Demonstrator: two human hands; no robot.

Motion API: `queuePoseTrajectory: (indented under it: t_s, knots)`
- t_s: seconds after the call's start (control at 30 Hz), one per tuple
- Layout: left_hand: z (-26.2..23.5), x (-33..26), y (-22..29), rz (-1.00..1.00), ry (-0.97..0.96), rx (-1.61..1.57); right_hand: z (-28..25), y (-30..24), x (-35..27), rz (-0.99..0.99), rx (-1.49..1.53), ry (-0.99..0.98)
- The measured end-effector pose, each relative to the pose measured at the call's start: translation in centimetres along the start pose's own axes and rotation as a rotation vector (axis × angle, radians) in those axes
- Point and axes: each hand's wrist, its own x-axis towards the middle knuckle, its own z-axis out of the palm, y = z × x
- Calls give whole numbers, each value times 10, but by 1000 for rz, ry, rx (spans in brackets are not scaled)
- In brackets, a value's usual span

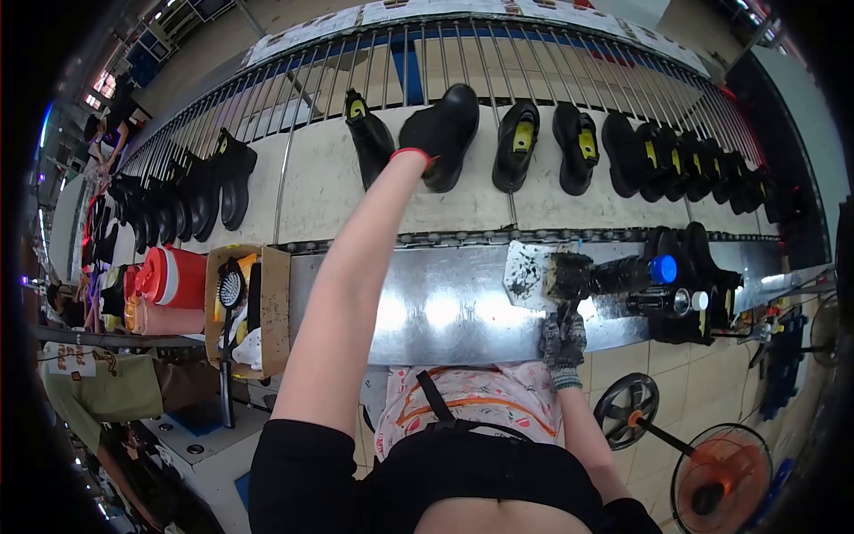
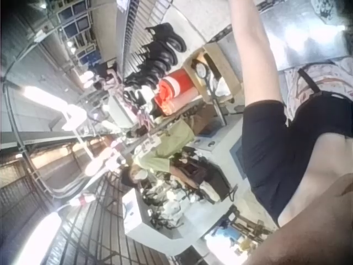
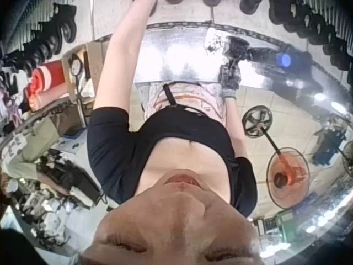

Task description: Applying a finishing liquid and wiping leather boots on a production line.

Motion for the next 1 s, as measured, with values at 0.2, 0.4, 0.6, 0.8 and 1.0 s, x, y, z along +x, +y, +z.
queuePoseTrajectory:
  t_s: [0.2,0.4,0.6,0.8,1.0]
  knots:
    - [42,27,-44,-80,864,-377,-6,-24,-1,-77,-179,14]
    - [86,1,-120,-832,773,-506,-9,-19,0,-97,-290,-63]
    - [69,4,-169,-606,447,-417,-5,-23,-1,-120,-276,-61]
    - [60,-75,-145,-559,327,-825,-4,-15,2,-222,-295,36]
    - [68,-227,-87,-406,330,-1061,-6,-25,7,-174,-245,-55]
